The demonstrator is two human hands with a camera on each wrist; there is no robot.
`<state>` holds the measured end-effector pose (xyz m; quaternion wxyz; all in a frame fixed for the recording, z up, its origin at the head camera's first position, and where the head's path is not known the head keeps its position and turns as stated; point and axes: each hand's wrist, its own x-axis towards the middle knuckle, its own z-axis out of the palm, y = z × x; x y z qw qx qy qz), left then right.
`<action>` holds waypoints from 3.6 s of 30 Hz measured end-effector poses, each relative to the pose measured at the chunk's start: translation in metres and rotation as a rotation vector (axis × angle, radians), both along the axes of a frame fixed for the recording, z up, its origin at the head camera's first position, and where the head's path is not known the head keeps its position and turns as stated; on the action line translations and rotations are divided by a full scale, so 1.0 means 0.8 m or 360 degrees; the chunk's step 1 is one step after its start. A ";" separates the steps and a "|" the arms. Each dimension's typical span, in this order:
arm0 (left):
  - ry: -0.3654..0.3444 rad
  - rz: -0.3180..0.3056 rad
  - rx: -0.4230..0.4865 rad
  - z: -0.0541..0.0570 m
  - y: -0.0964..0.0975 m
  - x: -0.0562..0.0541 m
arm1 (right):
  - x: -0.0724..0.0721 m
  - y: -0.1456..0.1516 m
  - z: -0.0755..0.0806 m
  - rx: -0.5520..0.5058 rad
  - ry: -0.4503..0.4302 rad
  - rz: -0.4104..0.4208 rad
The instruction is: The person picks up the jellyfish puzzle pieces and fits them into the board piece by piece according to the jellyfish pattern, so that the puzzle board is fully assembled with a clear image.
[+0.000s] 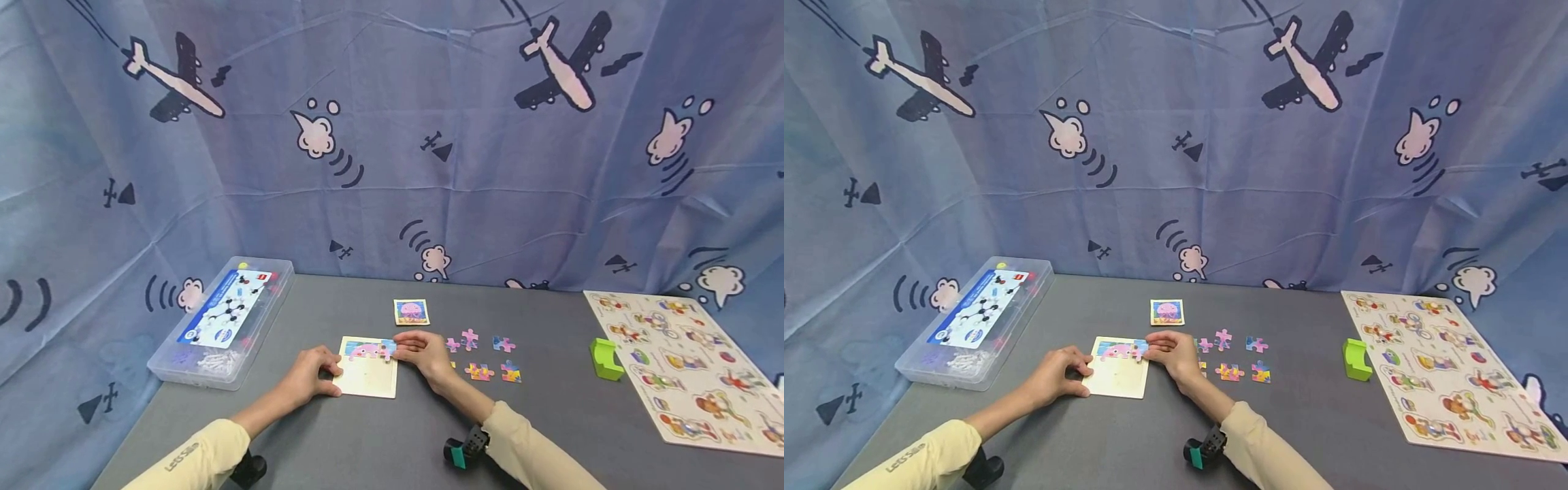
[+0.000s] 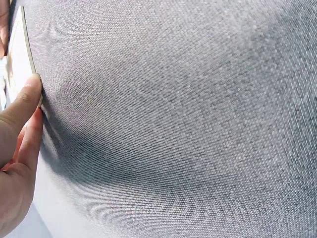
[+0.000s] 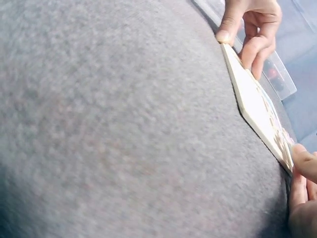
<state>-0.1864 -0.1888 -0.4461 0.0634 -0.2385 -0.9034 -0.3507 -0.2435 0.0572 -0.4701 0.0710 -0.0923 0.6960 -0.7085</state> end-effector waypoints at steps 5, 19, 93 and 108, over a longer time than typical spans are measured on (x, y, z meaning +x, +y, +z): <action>-0.0020 0.0015 -0.0012 -0.002 -0.001 -0.001 | 0.003 -0.004 0.001 0.0125 0.0041 -0.0052; -0.0011 0.0001 -0.0010 0.002 -0.001 0.000 | 0.007 -0.012 0.008 0.0351 0.0209 -0.0096; -0.0265 0.0054 -0.0190 0.016 -0.003 -0.006 | -0.047 0.151 0.024 0.0669 0.0288 0.0388; -0.0254 0.0046 -0.0178 0.013 -0.005 -0.007 | -0.055 0.137 0.021 0.1024 0.0605 0.0334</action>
